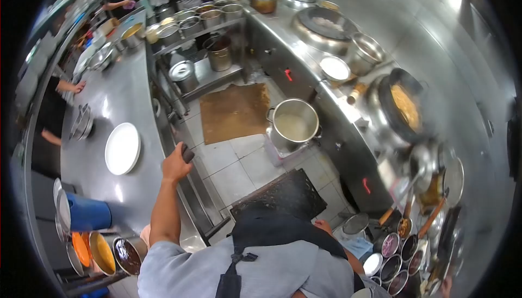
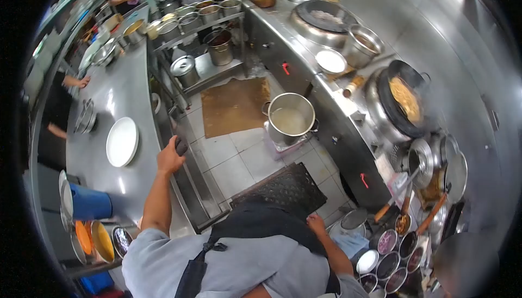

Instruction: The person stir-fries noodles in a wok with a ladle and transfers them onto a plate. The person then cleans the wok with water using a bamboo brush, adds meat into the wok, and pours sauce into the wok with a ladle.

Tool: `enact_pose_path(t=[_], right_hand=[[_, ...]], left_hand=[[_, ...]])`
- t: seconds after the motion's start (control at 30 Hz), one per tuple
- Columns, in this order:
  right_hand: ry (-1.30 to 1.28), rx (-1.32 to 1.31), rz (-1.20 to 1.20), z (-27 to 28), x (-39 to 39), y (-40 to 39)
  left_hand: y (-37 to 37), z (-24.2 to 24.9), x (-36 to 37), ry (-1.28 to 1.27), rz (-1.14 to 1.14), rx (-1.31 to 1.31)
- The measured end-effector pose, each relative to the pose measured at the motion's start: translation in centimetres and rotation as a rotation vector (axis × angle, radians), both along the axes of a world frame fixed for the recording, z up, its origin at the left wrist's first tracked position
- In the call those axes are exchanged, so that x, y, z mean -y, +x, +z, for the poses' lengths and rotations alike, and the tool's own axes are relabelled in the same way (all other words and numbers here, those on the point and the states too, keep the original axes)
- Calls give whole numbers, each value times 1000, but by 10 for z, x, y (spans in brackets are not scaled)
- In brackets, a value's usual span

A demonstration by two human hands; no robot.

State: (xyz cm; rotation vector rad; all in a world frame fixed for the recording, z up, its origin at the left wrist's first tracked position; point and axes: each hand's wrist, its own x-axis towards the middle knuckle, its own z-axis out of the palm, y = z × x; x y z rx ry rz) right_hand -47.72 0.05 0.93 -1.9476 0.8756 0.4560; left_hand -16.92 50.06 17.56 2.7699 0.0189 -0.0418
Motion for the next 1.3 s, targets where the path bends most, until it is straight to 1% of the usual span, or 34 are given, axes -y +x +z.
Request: enact_pose_path(t=[0.03,0.07,0.1,0.13,0.17,0.2,0.27,0.33,0.4,0.43,0.5,0.53,0.6,0.63,0.7,0.73,0.8,0.93,1.0,1.07,1.2,1.27,1.3], right_hand=[[-2,0,-29,0,0,-1],[-40,2,0,0,-1,-3],[-78,2,27,2,-2,-5],[-37,-13,-67,1,-4,-8],[-45,-12,-37,0,-3,-8],[-53,-13,-16,-7,0,-11],[-124,20,140,-54,13,-22],[26,-125,-112,-2,-5,-15],[-47,-120,7,-20,-1,-18],[-45,-127,-42,-28,-2,-23],[-130,-97,54,-34,-3,-25],[-129,-101,27,-33,-6,-26],[-92,-171,-156,-21,-15,-29],[-89,-173,-172,-14,-18,-30],[-207,37,-85,-25,-19,-38],[-206,33,-96,-31,-19,-41],[-333,61,-21,-34,-20,-40],[-275,-27,-28,-14,-23,-32],[-191,-77,-93,-7,-24,-29],[-224,-92,-75,-7,-24,-27],[-258,-99,-38,-6,-25,-24],[-223,-126,-96,-2,-26,-22],[-185,-148,-144,0,-27,-22]], left_hand=[[1,1,0,9,18,-9],[1,1,1,18,34,-18],[0,2,2,17,2,-19],[-1,3,2,22,11,-13],[-1,4,3,27,14,-6],[-1,5,4,19,22,-19],[0,2,2,3,21,-20],[-3,0,5,-12,13,-2],[-6,1,6,-3,6,5],[-4,-3,4,14,9,10],[-1,-11,-3,25,-35,24],[1,-16,-6,40,-34,41],[0,-16,-6,45,-58,44],[0,-15,-6,50,-57,50],[0,-14,-6,34,-83,54],[-1,-11,-4,43,-58,28],[-1,-12,-3,54,-37,2],[-1,-14,-8,9,-74,56],[-3,-11,-5,-3,-78,57],[-5,-6,-2,-17,-71,42],[-2,-15,-10,-31,-114,78],[-3,-15,-7,-33,-90,118],[-2,-16,-8,-38,-119,115]])
